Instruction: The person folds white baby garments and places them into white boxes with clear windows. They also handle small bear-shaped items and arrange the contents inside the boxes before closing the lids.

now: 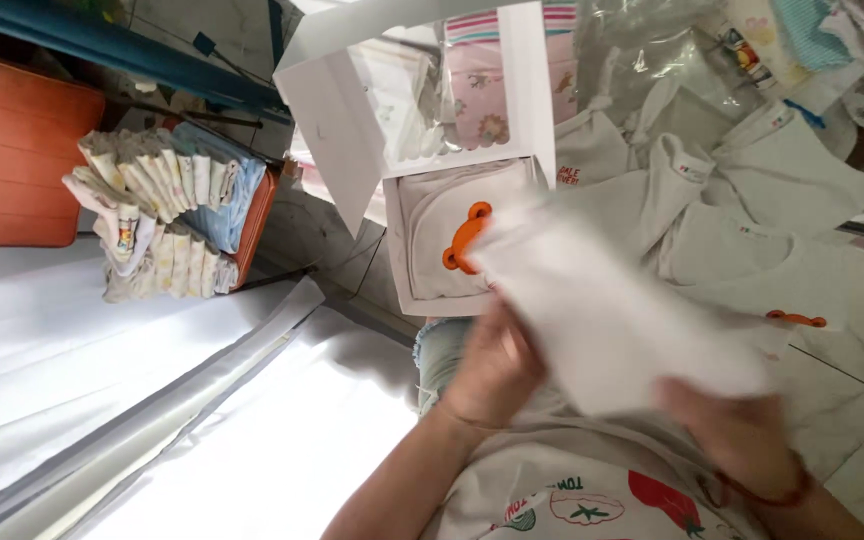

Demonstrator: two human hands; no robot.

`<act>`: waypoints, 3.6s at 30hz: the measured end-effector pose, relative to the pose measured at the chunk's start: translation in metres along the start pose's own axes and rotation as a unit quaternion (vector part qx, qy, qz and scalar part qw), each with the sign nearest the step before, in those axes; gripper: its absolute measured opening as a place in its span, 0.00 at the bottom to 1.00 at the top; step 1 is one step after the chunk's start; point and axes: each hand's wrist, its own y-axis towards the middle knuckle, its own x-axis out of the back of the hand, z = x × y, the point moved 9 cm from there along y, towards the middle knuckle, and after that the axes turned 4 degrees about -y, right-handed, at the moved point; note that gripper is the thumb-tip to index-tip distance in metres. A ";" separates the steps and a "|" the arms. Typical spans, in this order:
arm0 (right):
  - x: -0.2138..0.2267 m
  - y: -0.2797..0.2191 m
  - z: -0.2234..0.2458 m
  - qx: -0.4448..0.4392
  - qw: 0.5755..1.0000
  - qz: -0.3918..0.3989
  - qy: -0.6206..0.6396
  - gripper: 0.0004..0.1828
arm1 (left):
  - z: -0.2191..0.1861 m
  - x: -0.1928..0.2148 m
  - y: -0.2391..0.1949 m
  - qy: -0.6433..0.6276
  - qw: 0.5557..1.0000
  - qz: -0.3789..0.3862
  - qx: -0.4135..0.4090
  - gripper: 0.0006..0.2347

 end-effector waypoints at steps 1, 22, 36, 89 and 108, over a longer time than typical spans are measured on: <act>-0.008 0.070 0.017 -0.238 0.948 0.177 0.118 0.27 | -0.019 0.040 -0.013 0.024 0.979 -0.200 -0.044 0.24; 0.036 0.043 -0.052 -0.513 0.827 0.191 0.127 0.11 | -0.104 0.210 0.013 0.606 0.678 -0.417 0.001 0.21; 0.029 -0.015 -0.129 -0.690 0.710 0.037 0.135 0.28 | -0.103 0.107 0.005 0.757 0.529 -0.363 -0.125 0.25; -0.040 0.162 0.088 -0.309 0.758 0.141 0.556 0.20 | -0.043 0.097 -0.013 0.198 0.956 -0.211 -0.039 0.11; 0.047 0.029 -0.073 -0.601 0.780 0.008 0.175 0.10 | -0.030 0.128 -0.046 0.081 0.928 -0.362 -0.030 0.10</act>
